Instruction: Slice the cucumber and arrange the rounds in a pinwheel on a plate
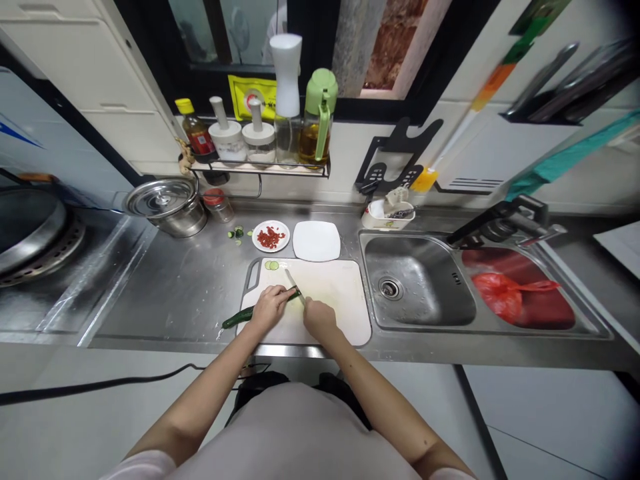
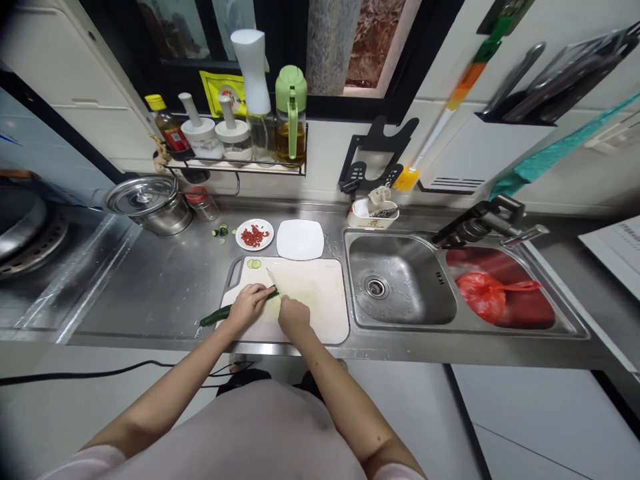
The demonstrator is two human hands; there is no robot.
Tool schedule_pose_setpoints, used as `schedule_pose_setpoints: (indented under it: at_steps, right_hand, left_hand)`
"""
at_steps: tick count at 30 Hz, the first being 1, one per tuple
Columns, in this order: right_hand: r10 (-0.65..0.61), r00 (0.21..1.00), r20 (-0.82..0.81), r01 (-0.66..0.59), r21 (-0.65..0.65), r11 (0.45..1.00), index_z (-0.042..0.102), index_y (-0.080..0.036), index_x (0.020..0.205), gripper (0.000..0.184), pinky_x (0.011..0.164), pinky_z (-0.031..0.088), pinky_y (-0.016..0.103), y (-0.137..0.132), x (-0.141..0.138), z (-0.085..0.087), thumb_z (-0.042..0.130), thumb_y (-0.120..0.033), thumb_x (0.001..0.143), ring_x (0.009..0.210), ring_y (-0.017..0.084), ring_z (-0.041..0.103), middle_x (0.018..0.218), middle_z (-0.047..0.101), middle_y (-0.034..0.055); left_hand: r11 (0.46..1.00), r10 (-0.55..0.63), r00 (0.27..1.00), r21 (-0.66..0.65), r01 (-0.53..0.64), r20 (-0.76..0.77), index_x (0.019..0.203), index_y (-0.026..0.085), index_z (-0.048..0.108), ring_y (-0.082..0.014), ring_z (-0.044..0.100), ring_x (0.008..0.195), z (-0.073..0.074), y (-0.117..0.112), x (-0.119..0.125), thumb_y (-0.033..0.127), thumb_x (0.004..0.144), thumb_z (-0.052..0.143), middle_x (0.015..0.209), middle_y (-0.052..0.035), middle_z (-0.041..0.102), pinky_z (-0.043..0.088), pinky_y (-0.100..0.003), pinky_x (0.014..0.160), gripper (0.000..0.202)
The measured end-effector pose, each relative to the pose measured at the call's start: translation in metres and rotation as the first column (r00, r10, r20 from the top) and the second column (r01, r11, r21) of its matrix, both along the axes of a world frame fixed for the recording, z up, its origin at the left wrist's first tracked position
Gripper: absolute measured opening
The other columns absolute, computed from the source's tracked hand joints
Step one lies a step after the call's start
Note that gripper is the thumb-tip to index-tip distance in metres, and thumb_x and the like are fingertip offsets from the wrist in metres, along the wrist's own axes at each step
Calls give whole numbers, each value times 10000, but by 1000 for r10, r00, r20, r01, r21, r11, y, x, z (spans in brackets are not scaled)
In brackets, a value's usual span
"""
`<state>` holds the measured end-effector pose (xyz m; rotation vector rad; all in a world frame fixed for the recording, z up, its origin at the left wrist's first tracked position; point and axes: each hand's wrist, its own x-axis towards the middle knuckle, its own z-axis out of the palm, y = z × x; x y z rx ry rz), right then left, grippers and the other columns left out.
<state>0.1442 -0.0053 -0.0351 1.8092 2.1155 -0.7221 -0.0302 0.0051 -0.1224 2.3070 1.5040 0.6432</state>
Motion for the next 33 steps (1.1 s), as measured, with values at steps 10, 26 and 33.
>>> schedule_pose_setpoints:
  at_steps: [10, 26, 33]
  right_hand:
    - [-10, 1000, 19, 10, -3, 1000, 551, -136, 1086, 271, 765, 480, 304, -10, 6, -6, 337, -98, 924, 935, 219, 678, 972, 696, 146]
    - [2, 1000, -10, -2, 38, 999, 557, -137, 1090, 279, 771, 479, 284, -2, -2, -16, 365, -61, 901, 966, 212, 676, 995, 695, 141]
    - [-7, 1000, -14, 7, 18, 1000, 543, -139, 1117, 294, 769, 466, 276, 1, -5, -15, 370, -56, 894, 983, 206, 669, 1015, 692, 141]
  left_hand:
    - [1000, -9, 1000, -5, 9, -13, 1234, 305, 653, -173, 531, 928, 1, 0, 0, 213, 941, 481, 1016, -48, 627, 453, -317, 864, 352]
    - [1000, -4, 1000, -21, 4, -18, 1240, 302, 648, -178, 536, 945, 0, 2, -1, 215, 951, 455, 1010, -45, 634, 449, -323, 880, 358]
    - [999, 5, 1000, -42, -7, -27, 1248, 306, 644, -177, 533, 944, 1, 2, 0, 226, 957, 446, 1017, -45, 634, 446, -326, 888, 361]
